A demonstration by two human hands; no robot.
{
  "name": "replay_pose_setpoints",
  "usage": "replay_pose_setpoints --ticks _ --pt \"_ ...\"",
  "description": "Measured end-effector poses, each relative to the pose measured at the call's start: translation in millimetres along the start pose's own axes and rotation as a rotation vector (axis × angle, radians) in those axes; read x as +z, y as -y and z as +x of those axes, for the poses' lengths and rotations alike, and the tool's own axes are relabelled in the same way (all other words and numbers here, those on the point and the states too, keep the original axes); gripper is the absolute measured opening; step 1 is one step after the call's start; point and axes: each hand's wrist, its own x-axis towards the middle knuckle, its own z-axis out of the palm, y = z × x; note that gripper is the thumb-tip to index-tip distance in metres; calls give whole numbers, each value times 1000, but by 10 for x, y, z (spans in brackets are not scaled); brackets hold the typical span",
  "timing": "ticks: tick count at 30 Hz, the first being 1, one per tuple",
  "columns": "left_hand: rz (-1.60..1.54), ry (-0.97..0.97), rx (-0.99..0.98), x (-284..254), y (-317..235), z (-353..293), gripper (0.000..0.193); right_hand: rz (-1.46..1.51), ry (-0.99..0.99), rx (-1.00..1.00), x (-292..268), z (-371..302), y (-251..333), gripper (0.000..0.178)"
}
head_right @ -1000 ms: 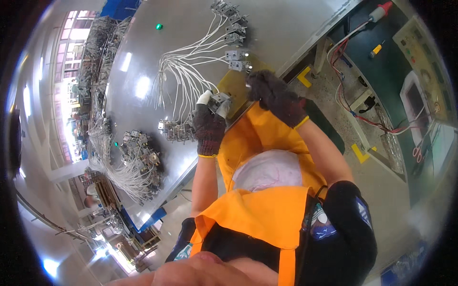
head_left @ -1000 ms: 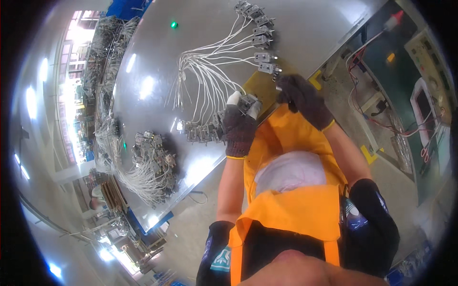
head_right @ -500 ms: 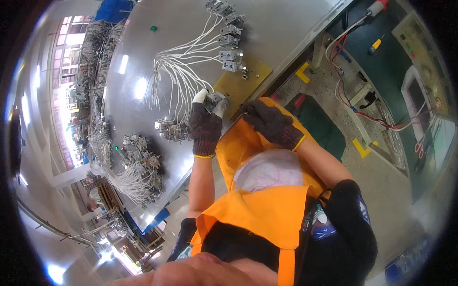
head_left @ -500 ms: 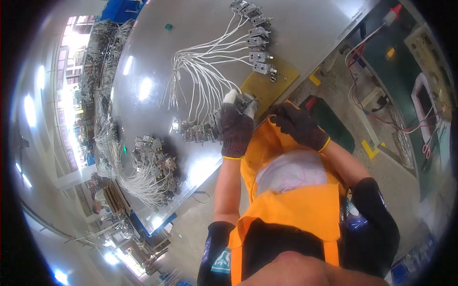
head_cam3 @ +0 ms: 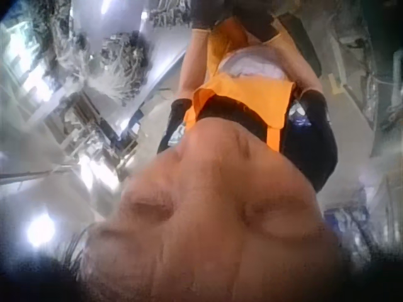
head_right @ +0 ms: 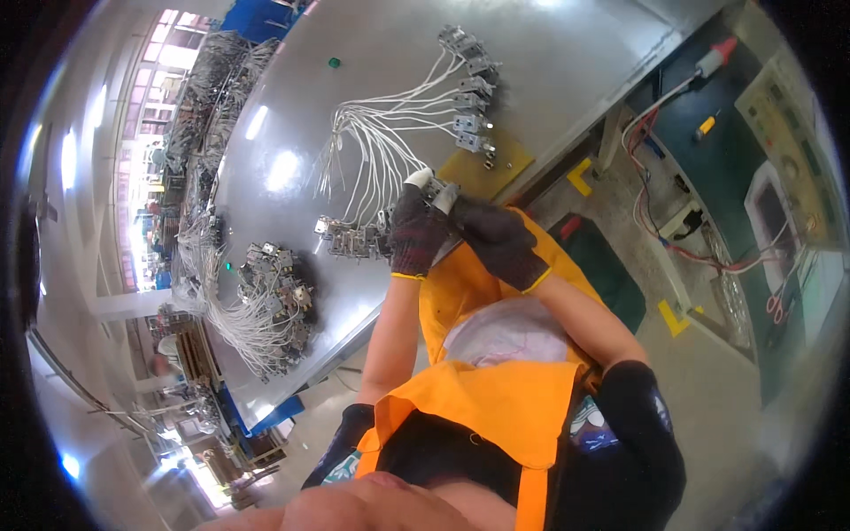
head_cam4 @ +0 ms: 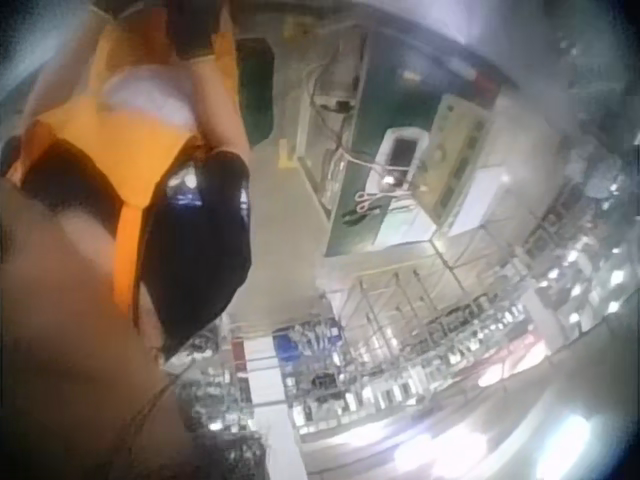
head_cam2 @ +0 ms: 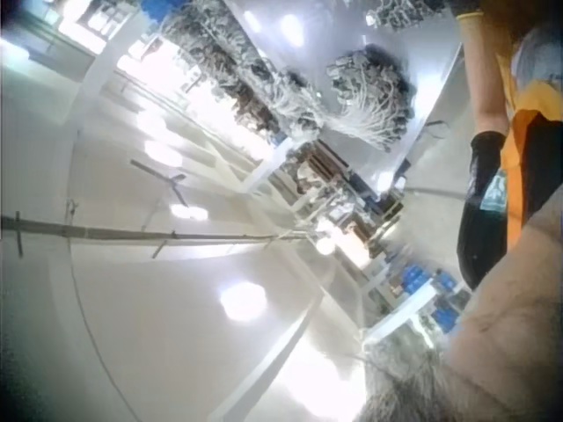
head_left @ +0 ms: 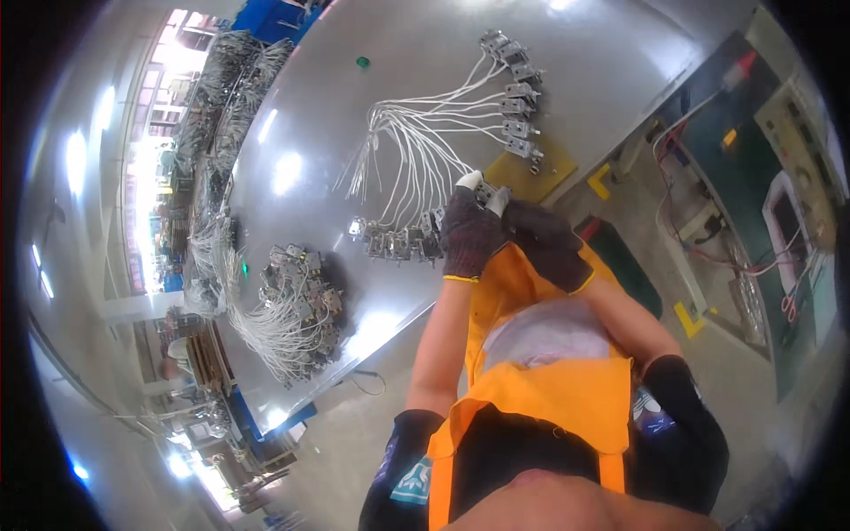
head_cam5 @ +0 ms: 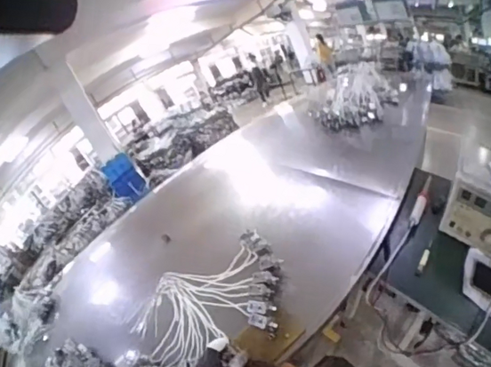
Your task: Assemble wiring harnesses by organizing and bundling multiple wires with connectors.
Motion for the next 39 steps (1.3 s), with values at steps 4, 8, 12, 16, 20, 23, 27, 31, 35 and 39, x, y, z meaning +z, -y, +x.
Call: replay_pose_setpoints --ticks 4,8,12,16,20,23,27,31,35,39 --pt "51 42 -83 -14 -68 35 53 -518 261 -454 -186 132 4 22" --pt "95 33 -51 -38 -61 46 51 -306 156 -329 -142 150 38 17" --pt "83 -8 139 -25 41 16 50 439 28 769 31 -11 -3 19" --pt "-53 -51 34 13 115 -73 41 1277 147 954 26 -128 -141 22" --pt "-190 -120 5 -35 133 -273 43 995 95 928 -79 -174 -207 18" --pt "42 1 112 -124 200 -418 48 787 203 647 -106 -72 -247 20" --pt "-24 148 276 -257 371 -432 55 662 260 623 -166 333 -374 27" --pt "-663 259 37 -243 410 -230 57 352 142 213 -307 638 -409 27" --pt "-530 129 41 -97 252 -64 57 563 -16 541 -330 566 -261 26" --pt "-112 115 50 -44 200 -31 58 508 18 678 -426 272 -105 29"
